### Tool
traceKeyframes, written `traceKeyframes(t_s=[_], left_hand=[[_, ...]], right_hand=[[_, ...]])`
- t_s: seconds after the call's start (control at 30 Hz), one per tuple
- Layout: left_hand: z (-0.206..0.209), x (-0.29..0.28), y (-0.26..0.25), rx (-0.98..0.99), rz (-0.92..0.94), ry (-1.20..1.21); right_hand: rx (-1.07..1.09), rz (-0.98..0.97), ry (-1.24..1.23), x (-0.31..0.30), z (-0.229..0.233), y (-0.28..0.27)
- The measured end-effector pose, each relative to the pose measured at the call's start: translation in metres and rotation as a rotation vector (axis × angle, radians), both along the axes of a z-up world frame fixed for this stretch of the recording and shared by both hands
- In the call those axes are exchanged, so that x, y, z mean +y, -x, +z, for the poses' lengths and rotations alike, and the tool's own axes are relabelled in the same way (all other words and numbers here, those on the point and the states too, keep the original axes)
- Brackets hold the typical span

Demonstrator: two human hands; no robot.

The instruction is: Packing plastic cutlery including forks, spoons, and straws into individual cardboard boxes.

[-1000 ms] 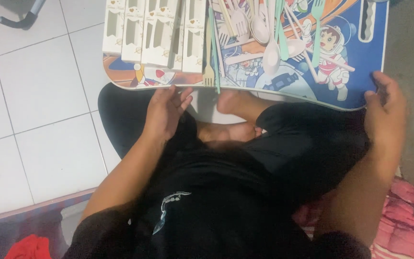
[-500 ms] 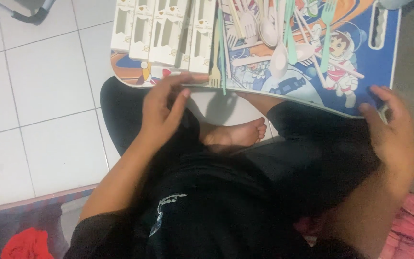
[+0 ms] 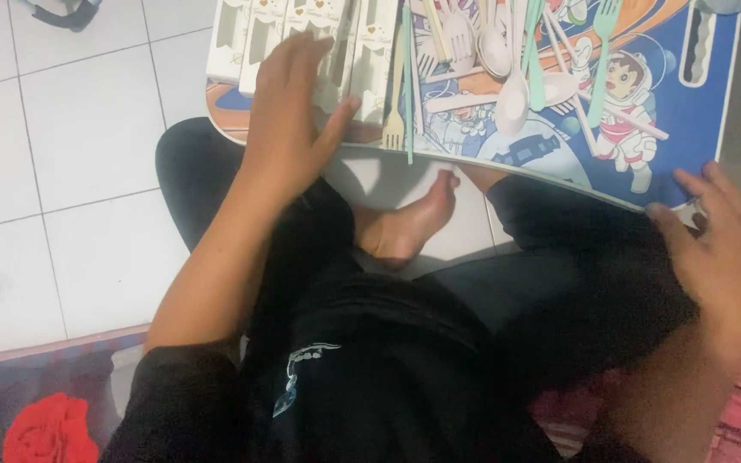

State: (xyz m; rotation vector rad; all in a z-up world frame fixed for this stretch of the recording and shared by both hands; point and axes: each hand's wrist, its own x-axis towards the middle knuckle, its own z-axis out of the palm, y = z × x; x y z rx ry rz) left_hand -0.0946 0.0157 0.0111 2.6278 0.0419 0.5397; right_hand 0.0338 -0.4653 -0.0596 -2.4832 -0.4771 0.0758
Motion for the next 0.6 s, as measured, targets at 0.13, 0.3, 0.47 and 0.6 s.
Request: traceKeyframes(t_s=[0.13,0.3,0.47,0.6], left_hand=[[-0.009,0.002,-0.021,0.095,0.113,-0.071],[-0.027,0.005,-0.035,0.079,0.163,-0.102],[-0.034,0.004,-0.039,0.09,0.177,-0.077],[-0.04,0.004,-0.039,0.074,0.173,-0.102]], right_hand=[[0.048,-0.068,0.014,0.02,0.015,0.006],[-0.039,-0.134,-0.002,0.026,0.0,-0.002],[-0.048,-0.168,-0.036,0.022,-0.01,-0.015],[0.019,-0.208,-0.079,0.034,0.003,-0.01]])
